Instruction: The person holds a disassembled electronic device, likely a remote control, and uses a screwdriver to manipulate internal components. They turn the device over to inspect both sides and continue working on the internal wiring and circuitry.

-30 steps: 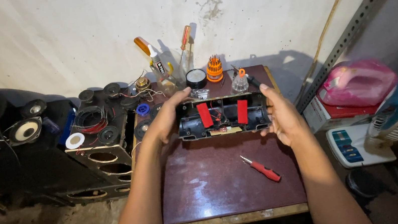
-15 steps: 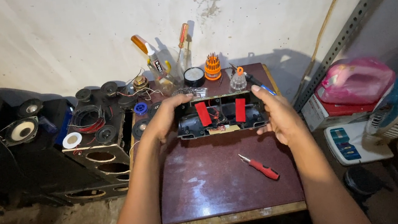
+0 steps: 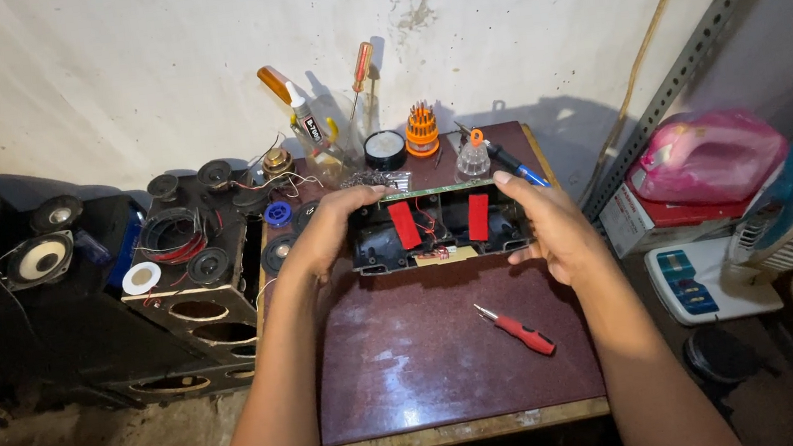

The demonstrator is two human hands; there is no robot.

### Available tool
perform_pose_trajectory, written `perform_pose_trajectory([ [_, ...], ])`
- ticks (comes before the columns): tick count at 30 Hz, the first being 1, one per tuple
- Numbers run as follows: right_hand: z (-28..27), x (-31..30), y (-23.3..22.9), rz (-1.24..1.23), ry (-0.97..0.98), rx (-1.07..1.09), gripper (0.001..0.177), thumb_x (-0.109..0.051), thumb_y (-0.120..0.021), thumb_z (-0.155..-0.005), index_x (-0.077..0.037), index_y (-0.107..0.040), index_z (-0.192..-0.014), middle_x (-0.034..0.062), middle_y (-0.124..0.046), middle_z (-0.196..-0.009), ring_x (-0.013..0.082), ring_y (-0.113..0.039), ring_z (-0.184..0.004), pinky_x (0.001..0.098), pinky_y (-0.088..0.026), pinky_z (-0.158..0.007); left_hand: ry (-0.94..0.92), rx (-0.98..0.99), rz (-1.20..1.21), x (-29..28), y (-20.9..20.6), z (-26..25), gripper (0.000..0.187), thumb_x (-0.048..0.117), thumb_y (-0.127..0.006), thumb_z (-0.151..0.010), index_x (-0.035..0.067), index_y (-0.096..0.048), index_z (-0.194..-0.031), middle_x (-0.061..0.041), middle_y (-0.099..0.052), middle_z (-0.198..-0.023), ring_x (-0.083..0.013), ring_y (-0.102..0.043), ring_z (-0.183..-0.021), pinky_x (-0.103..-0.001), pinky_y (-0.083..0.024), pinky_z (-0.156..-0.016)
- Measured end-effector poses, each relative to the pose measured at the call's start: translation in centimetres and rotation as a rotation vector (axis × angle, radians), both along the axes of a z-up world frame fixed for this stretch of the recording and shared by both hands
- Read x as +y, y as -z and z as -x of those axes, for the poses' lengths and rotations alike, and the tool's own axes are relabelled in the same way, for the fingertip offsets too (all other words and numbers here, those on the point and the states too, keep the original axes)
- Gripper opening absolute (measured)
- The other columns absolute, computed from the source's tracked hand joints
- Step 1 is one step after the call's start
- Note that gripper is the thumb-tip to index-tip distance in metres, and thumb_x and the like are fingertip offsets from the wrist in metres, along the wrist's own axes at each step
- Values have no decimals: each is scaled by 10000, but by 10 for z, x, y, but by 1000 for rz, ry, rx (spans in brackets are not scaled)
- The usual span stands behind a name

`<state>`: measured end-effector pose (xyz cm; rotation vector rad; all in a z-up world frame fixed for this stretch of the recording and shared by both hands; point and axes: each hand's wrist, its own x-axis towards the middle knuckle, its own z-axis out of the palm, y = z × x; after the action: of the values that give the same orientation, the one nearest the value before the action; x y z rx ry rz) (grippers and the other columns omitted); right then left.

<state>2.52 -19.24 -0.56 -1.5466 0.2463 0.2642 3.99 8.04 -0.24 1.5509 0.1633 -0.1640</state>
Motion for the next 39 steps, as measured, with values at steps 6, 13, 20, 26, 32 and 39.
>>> perform_pose_trajectory([
  [6,12,9,-18,-8,5,2,805,-556,-741,-859,42,-544,-1359,194,-671,-1078,322,-737,-854,374,-619,-517,89,-272,-108,-4,-4,20,367,206,-597,-880,39,-761,-1163,-201,-716,-1257,-327,-565,-1308,-489,-341,-1183],
  [13,15,10,-22,-13,9,-3,811,-551,-747,-857,54,-537,-1355,192,-667,-1068,322,-735,-848,383,-622,-524,-29,37,35,9,32,-28,486,381,-727,-752,157,-773,-1180,-148,-704,-1131,-307,-682,-1058,-474,-605,-844],
  [20,20,15,-30,-18,2,-9,790,-537,-742,-858,58,-549,-1340,195,-676,-1063,321,-738,-858,395,-627,-526,67,-176,-57,1,7,6,355,251,-644,-856,102,-793,-1142,-132,-744,-1178,-256,-613,-1223,-408,-414,-1129],
  [26,8,7,-12,-21,12,-25,771,-536,-743,-868,60,-548,-1317,203,-675,-1042,325,-738,-838,413,-630,-515,36,-171,-45,-8,-9,20,363,238,-652,-843,90,-797,-1141,-130,-750,-1176,-259,-613,-1236,-413,-400,-1148],
  [32,-4,-2,8,-31,42,-25,841,-629,-650,-914,62,-460,-1355,205,-558,-1153,352,-687,-983,449,-632,-580,28,-129,-41,-3,4,9,417,271,-663,-833,83,-780,-1186,-148,-729,-1233,-272,-582,-1288,-423,-378,-1164],
  [39,-3,-2,1,-38,-8,-32,749,-646,-533,-979,59,-531,-1233,161,-592,-1012,287,-693,-837,462,-625,-520,42,-96,-88,-8,-19,32,411,387,-623,-921,143,-769,-1216,-42,-712,-1314,-205,-565,-1345,-394,-320,-1210],
])
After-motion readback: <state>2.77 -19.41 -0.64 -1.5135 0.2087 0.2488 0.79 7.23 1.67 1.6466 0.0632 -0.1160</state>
